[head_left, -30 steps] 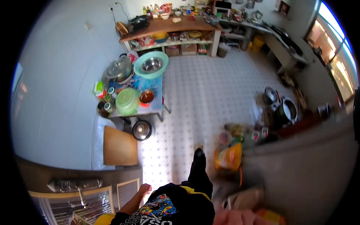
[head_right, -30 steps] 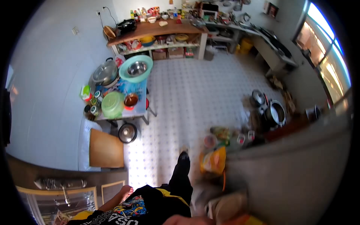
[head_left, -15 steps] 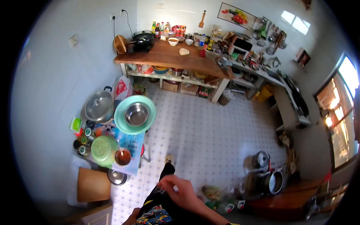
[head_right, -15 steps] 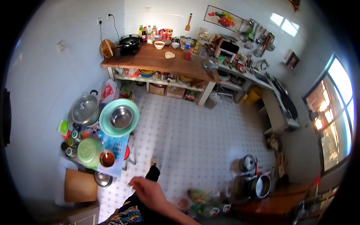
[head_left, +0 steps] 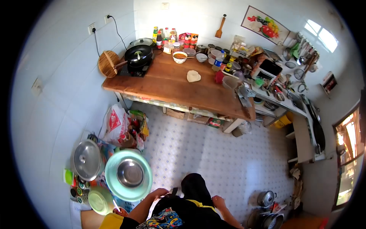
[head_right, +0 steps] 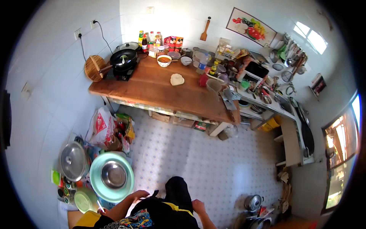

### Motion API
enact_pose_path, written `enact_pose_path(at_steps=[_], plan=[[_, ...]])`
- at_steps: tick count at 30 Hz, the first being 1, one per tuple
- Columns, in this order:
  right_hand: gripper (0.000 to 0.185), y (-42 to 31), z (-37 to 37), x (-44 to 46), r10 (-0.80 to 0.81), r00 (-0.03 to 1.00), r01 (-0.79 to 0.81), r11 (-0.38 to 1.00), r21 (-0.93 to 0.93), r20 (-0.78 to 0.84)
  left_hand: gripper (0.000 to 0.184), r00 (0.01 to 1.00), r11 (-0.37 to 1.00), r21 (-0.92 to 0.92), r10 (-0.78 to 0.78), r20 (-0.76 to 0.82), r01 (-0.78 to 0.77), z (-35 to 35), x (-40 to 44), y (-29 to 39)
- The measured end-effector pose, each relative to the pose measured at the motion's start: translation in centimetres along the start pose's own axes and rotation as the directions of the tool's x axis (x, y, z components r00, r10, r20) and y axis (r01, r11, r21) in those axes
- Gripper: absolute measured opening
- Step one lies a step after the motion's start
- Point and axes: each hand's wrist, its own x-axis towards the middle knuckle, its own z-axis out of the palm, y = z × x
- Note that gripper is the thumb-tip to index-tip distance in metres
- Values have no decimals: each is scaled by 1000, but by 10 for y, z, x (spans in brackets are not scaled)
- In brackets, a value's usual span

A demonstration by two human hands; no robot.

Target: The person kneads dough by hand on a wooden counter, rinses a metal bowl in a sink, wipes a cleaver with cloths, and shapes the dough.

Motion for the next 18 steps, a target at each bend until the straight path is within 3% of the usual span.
enact_pose_path(at_steps=[2,5,6,7,8,10,12,14,16,18], plan=[[34,1,-34,71,78,997,-77,992,101,-4,31,990,980,-146,137,-15,-138,-1,27,72],[33,-13,-120,204,220,971,-176,923,342,-94,30,947,950,-221,155,-282,-221,-7,99,158],[33,-11,-141,261,184,977,-149,948,283,-103,30,946,948,-235,143,-291,-216,-12,122,178],[34,-16,-170,313,157,982,-118,946,300,-108,28,902,947,-209,142,-408,-243,-17,148,197],[33,-27,-203,363,100,987,-62,958,281,-123,27,844,947,-181,137,-519,-265,-26,176,215],[32,-50,-261,461,-29,989,63,972,229,-148,24,719,951,271,290,-631,-146,-54,231,226],[32,-82,-323,549,-120,975,159,965,207,-188,22,771,890,-159,268,-578,-428,-49,212,294],[31,-118,-377,621,-171,956,223,953,207,-239,20,785,798,-413,118,-609,-439,-44,187,359],[35,-151,-413,680,-204,910,298,927,226,-361,21,739,803,-370,125,-662,-467,-50,171,393],[35,-177,-433,735,-275,848,359,927,109,-453,20,730,817,-377,77,-679,-436,-59,176,405]])
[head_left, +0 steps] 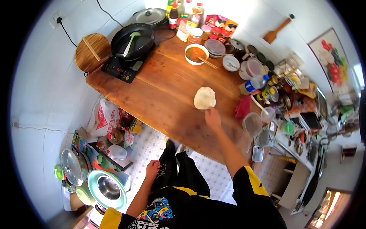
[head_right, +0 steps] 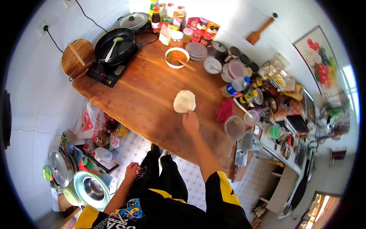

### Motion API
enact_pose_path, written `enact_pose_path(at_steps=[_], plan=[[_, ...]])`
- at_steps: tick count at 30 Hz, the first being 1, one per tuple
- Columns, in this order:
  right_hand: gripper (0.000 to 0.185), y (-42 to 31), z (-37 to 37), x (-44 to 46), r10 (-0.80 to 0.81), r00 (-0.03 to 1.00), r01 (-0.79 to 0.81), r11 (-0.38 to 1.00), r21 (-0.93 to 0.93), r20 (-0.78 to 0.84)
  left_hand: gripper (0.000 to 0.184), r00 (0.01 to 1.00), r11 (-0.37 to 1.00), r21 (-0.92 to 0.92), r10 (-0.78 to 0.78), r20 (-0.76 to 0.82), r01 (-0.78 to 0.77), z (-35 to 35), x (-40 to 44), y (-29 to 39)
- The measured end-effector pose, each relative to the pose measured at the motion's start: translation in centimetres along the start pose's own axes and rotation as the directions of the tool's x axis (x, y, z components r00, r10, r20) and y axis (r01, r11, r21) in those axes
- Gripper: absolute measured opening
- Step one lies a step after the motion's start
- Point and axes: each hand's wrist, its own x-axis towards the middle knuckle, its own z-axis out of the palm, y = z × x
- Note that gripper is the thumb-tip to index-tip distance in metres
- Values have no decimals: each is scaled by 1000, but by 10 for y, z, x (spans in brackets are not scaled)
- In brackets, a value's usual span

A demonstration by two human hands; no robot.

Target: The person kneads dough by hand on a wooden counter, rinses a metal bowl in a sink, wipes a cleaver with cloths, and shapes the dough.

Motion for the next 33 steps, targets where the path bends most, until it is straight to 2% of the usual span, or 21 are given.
enact_pose_path(at_steps=[1,3,4,6,7,9,10,12,16,18,20,21,22,23,25,26,29,30,31,32,33], plan=[[35,-5,3,25,-7,1000,7,1000,3,22,20,1000,1000,-9,-14,-17,14,0,7,2],[41,-35,-9,57,223,973,-204,948,-243,55,21,999,985,168,-27,-46,34,-10,29,-19],[41,-31,0,69,221,973,-201,949,-244,59,21,998,985,166,-30,-49,37,-18,45,-31],[41,-13,15,81,278,957,-289,911,-296,-79,22,994,896,443,77,-74,-36,-31,55,-66],[41,-10,12,85,257,964,-263,913,-313,-62,24,994,965,245,-77,-79,94,-36,48,-70],[38,-7,14,95,129,987,-158,901,-404,-98,27,931,935,-117,-347,-112,334,-30,26,-41],[38,-9,18,101,91,993,-114,911,-397,-78,30,917,915,-204,-378,-129,349,-30,14,-38],[41,-8,27,112,-16,997,-12,936,-352,-76,28,900,909,-173,-406,-156,380,-34,-1,-54],[43,39,61,148,-260,957,270,961,-66,129,28,851,803,-459,-499,-165,381,-31,-46,-105],[42,27,40,129,-82,986,113,969,-220,145,27,810,775,-519,-537,-237,361,-15,-84,-126],[39,6,18,96,-101,993,113,967,-229,63,26,781,746,-561,-569,-257,359,2,-119,-172],[40,12,12,65,-78,997,75,977,-201,-8,26,920,923,128,-333,-205,363,8,-137,-223],[41,15,11,38,-65,994,49,984,-169,-90,26,988,645,749,-72,-137,151,14,-154,-272],[45,20,8,3,-120,976,96,986,-135,-180,26,992,625,772,-25,-124,112,32,-179,-294],[46,22,-5,-39,-14,987,4,998,-59,-159,26,946,844,435,-238,-218,313,62,-234,-326],[48,25,-8,-55,98,987,-95,995,27,-130,26,913,875,284,-332,-238,393,77,-259,-337],[56,27,-19,-67,381,922,-381,924,-10,69,26,869,879,88,-442,-222,470,109,-310,-367],[58,59,-5,-60,475,879,-462,867,-186,33,26,861,881,24,-456,-227,472,117,-317,-375],[49,130,14,-43,259,936,-125,878,-462,239,26,855,884,-45,-462,-234,466,124,-322,-384],[41,206,34,-26,-9,897,343,642,-685,441,27,847,884,-128,-468,-254,450,132,-327,-395],[34,257,45,-17,-250,775,632,317,-707,581,27,844,885,-232,-459,-278,405,136,-329,-407]])
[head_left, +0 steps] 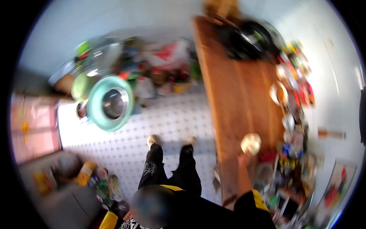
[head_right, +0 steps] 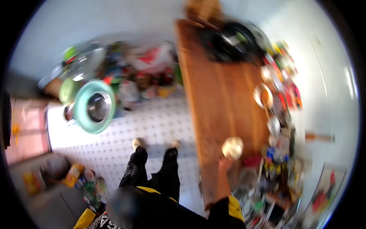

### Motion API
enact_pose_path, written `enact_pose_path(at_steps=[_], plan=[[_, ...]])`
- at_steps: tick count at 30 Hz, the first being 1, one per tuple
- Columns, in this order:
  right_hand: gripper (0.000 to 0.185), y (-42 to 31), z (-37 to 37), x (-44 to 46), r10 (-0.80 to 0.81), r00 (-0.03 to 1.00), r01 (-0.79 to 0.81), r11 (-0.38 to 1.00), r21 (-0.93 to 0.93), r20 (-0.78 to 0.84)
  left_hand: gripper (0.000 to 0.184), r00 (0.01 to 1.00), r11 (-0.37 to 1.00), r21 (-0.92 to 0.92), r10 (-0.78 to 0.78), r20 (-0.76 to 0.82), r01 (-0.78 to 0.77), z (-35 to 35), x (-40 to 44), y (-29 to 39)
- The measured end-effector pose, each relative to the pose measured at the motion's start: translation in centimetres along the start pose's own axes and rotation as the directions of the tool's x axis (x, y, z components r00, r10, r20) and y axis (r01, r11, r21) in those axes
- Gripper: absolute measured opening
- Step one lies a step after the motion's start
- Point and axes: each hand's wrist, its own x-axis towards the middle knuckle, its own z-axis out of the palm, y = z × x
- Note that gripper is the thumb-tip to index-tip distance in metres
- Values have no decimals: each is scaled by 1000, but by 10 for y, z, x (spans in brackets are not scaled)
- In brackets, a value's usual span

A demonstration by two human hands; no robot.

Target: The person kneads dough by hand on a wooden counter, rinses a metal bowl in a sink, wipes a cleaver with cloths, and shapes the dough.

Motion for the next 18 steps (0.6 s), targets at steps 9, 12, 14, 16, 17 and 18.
enact_pose_path(at_steps=[9,12,14,16,17,18], plan=[[29,-307,-189,-132,-318,933,191,832,520,166,27,921,581,-813,-296,-254,-38,-106,74,-112],[30,-450,-264,-205,-670,733,564,697,442,120,21,856,36,-997,-510,-80,-72,-146,38,-130],[31,-519,-311,-235,-827,561,771,543,333,48,23,834,-87,-986,-547,-70,-139,-135,35,-170],[41,-559,-330,-241,-820,572,764,547,341,35,25,839,-150,-974,-540,-64,-171,-141,27,-207],[43,-577,-284,-205,-637,697,389,722,573,329,16,858,-146,-980,-513,-41,-135,-139,27,-208],[42,-595,-328,-213,-661,689,424,700,575,297,10,875,-143,-986,-483,-10,-90,-134,27,-204]])
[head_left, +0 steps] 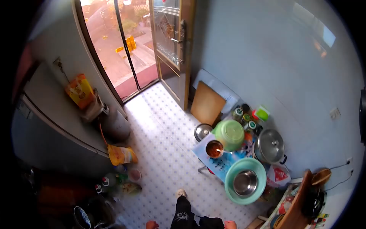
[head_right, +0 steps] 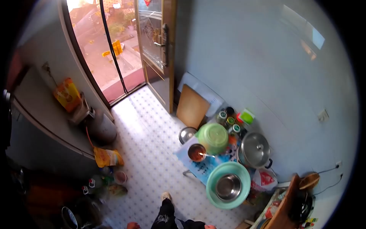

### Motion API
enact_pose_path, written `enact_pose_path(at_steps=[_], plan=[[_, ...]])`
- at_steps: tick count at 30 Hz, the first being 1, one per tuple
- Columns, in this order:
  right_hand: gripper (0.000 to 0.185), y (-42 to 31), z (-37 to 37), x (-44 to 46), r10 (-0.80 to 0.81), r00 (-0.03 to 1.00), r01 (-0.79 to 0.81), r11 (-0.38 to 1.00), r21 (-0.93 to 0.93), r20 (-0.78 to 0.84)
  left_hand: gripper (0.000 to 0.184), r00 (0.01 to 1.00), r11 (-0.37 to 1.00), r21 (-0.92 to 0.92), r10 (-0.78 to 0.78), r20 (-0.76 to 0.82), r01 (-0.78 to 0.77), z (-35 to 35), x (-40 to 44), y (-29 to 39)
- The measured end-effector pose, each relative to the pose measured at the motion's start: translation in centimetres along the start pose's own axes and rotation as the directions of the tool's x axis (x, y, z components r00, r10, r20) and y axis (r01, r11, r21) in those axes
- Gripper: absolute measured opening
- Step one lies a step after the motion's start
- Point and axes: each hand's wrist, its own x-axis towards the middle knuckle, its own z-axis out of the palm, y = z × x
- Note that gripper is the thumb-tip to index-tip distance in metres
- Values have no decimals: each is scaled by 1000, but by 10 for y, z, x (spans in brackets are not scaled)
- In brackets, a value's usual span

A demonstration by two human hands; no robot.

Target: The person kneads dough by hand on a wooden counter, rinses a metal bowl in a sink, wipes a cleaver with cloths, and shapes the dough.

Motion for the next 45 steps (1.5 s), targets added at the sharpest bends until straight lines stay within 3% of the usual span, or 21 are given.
enact_pose_path(at_steps=[4,5,6,7,8,10,11,16,20,25,27,33,35,37,38,39,40,41,42,44,45], plan=[[34,5,-10,60,-331,930,294,931,-216,-160,7,991,977,-187,-82,108,101,12,4,23],[34,-20,-13,42,-330,931,294,932,-214,-159,7,991,977,-186,-82,106,101,16,2,29],[31,-43,-22,21,-77,993,87,990,114,-90,8,993,980,-169,-90,75,101,20,0,34],[28,-74,-30,0,146,988,-155,900,407,53,11,995,983,-153,-94,46,100,25,-5,44],[27,-76,-29,-2,108,993,-117,871,477,46,11,995,984,-148,-91,49,97,28,-1,52],[32,-87,-19,7,118,991,-136,887,442,67,22,995,983,-176,-41,96,58,33,11,76],[13,-85,-27,-1,245,957,-283,903,324,154,24,986,986,-146,-58,155,81,32,36,95],[27,-92,-17,-46,-26,999,20,990,139,38,28,982,999,-31,36,187,-30,-4,26,99],[33,-74,1,-52,-24,990,31,998,47,-136,37,995,997,67,-45,93,39,0,4,132],[31,-46,2,-70,122,990,-111,981,158,-64,42,984,968,210,-157,84,136,-6,-1,136],[30,-39,-2,-91,175,984,-156,932,328,-30,41,984,964,231,-155,83,132,-1,-8,135],[28,12,12,-115,232,973,-183,784,594,-7,37,943,937,350,-101,317,-17,39,7,135],[29,51,28,-113,84,979,-1,911,412,-184,32,968,905,424,-119,222,14,82,7,137],[24,73,29,-123,156,969,-36,852,522,-189,29,969,802,589,-60,241,-97,136,-9,140],[21,98,34,-120,-107,963,152,973,173,-247,29,959,787,599,-31,281,-150,161,-15,139],[18,118,37,-121,-366,908,325,923,-205,-205,29,946,772,603,-5,323,-202,188,-22,137],[13,132,36,-134,-486,826,408,865,-293,-285,26,938,744,618,32,345,-253,220,-32,133],[13,151,39,-136,-447,861,365,876,-316,-244,24,928,715,630,69,367,-303,250,-42,130],[13,151,30,-151,-213,940,236,970,55,-266,24,873,660,617,128,470,-429,278,-35,122],[14,163,18,-166,18,981,66,906,419,-195,25,767,590,535,249,592,-605,346,-38,110],[15,169,17,-173,259,961,-83,605,792,-96,25,724,599,476,277,632,-645,378,-53,107]])
